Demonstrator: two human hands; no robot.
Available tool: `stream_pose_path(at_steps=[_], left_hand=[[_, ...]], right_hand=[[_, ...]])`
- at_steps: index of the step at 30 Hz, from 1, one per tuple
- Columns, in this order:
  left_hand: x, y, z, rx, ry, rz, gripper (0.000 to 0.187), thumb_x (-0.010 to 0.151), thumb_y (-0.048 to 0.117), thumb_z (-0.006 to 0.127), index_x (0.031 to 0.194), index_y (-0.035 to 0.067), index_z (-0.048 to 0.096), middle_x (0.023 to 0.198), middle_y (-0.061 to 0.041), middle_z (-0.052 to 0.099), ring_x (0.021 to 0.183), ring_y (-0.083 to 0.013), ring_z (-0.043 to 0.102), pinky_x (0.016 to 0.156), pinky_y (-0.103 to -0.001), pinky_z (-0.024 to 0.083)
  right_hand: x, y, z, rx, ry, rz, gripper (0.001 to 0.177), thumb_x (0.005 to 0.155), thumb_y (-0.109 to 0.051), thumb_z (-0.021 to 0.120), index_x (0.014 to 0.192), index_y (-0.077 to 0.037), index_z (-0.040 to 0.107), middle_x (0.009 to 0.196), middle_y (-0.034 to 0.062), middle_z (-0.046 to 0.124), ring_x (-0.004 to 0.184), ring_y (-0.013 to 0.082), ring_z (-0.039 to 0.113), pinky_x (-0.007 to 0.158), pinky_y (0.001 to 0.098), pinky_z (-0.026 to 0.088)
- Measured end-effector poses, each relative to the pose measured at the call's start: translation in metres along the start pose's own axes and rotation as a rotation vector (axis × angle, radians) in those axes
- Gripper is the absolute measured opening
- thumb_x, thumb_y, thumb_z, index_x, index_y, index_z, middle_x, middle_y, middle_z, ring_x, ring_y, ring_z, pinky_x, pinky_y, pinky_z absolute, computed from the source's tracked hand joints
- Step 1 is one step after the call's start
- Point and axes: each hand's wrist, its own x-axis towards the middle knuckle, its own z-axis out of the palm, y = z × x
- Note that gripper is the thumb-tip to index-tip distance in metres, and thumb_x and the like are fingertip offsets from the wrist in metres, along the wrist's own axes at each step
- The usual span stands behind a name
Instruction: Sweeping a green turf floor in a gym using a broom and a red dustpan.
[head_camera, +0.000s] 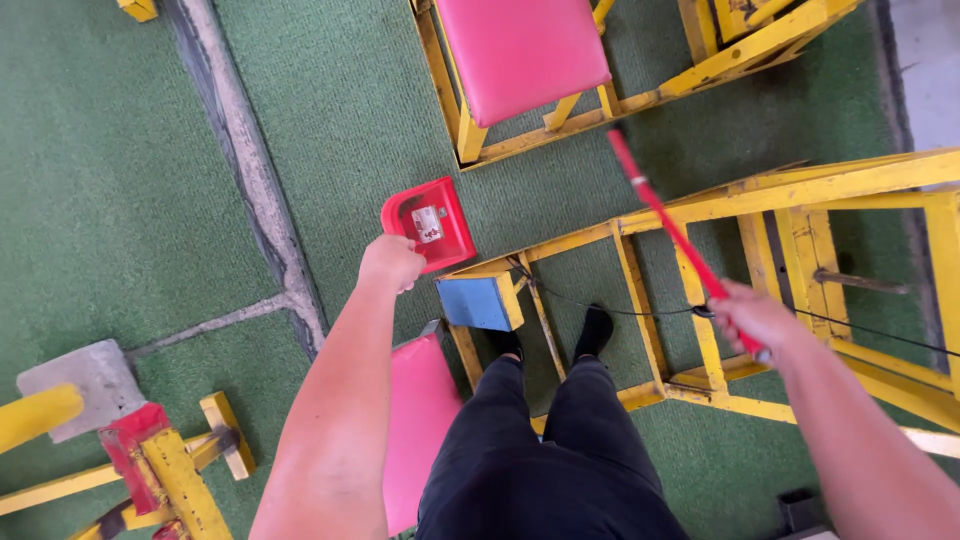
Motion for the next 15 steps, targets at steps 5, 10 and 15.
stream_pose_path(at_steps=[5,10,15], left_hand=[[-0.012,-0.014,-0.005,-0.105,-0.011,-0.077,0.054,0.085,0.015,0.062,0.14,0.014,0.064,0.081,-0.01,0.076,0.058,-0.0191,0.07,0.058,-0.034,0.057],[-0.016,-0.016,-0.006,-0.142,0.004,-0.146,0.057,0.083,0.016,0.067,0.14,0.016,0.063,0.081,-0.01,0.075,0.058,-0.0177,0.068,0.058,-0.034,0.057],[-0.001,-0.013,-0.006,-0.115,-0.005,-0.075,0.055,0.085,0.014,0.063,0.141,0.015,0.063,0.085,-0.009,0.077,0.059,-0.0186,0.071,0.06,-0.034,0.059]], right_hand=[[0.134,0.009,0.05,-0.147,0.073,-0.098,0.041,0.094,-0.017,0.062,0.134,-0.011,0.055,0.07,0.0053,0.054,0.055,0.016,0.052,0.047,0.0341,0.043],[0.108,0.056,0.198,-0.882,0.135,-0.331,0.061,0.078,-0.017,0.069,0.132,0.003,0.049,0.097,0.0241,0.073,0.081,0.0354,0.07,0.077,0.0445,0.059],[0.015,0.07,0.191,-0.576,-0.253,-0.318,0.08,0.087,-0.018,0.064,0.159,-0.022,0.031,0.095,0.0073,0.07,0.058,0.0217,0.065,0.055,0.0367,0.056]])
